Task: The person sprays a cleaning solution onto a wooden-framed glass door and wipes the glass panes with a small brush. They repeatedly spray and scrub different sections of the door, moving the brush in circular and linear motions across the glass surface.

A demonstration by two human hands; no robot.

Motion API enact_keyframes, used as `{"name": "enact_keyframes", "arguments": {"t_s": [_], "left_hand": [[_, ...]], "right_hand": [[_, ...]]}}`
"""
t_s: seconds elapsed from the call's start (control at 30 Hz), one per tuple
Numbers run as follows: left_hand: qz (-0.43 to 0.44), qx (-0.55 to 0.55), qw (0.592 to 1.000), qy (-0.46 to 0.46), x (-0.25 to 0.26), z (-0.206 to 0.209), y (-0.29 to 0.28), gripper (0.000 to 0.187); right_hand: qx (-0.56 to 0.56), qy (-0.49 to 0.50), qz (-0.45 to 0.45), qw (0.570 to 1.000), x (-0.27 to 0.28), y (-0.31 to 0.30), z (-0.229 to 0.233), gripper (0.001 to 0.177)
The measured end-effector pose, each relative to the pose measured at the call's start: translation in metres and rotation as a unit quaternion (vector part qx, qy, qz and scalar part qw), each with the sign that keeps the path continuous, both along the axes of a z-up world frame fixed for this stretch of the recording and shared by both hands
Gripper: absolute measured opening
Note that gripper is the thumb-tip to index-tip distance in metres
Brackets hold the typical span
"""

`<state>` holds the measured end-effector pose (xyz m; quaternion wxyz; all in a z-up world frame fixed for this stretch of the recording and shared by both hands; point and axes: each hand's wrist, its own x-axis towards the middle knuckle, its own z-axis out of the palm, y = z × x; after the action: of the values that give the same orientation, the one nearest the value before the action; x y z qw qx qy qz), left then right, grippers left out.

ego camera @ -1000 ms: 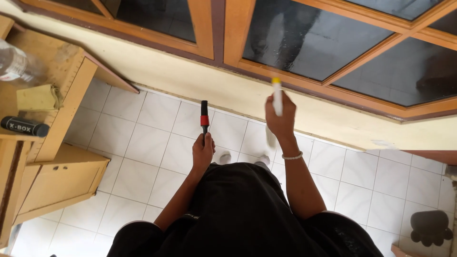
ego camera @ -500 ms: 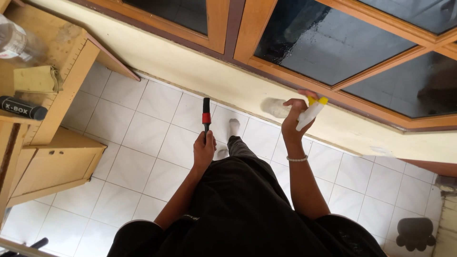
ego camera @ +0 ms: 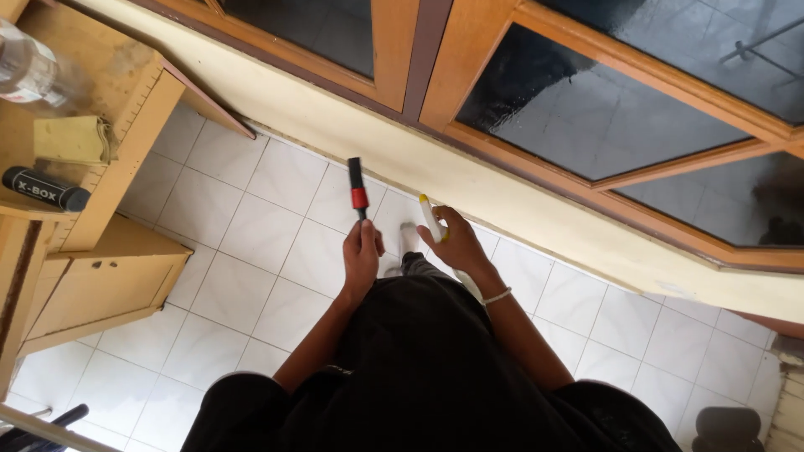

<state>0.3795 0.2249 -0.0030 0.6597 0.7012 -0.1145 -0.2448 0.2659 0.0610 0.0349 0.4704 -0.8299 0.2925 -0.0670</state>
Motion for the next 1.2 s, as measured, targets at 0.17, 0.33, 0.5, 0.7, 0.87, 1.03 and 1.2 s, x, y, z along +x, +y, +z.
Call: {"name": "enact_keyframes", "arguments": {"t_s": [0.17,0.33,0.5,0.7,0.87,1.03,1.2], "left_hand": [[-0.107,-0.196,0.974,-0.038,0.006,0.016,-0.05,0.034],[-0.228,-0.271,0.926,-0.129,0.005,0.04,-0.087,0.036],[-0.255,-0.242,0.919,-0.179,0.016,0.096,-0.096,0.031],[-0.232,-0.217,0.927,-0.201,0.006,-0.003,-0.1,0.026],[-0.187,-0.141,0.948,-0.213,0.01,0.09,-0.103,0.022],[-0.16,0.008,0.967,-0.197,0.006,0.097,-0.099,0.03],[-0.19,0.032,0.935,-0.298,0.02,0.118,-0.11,0.031]], "right_hand": [[0.1,-0.158,-0.049,0.981,0.014,-0.014,-0.025,0.046],[0.236,-0.225,-0.105,0.94,0.035,-0.025,0.006,0.052],[0.273,-0.238,-0.1,0.927,0.042,-0.033,0.016,0.062],[0.272,-0.162,-0.067,0.946,0.043,-0.041,0.053,0.062],[0.224,-0.165,-0.061,0.959,0.03,-0.048,0.039,0.058],[0.206,-0.149,-0.077,0.964,0.004,-0.026,0.048,0.057],[0.18,-0.172,-0.123,0.961,-0.035,-0.017,0.036,0.055]]}}
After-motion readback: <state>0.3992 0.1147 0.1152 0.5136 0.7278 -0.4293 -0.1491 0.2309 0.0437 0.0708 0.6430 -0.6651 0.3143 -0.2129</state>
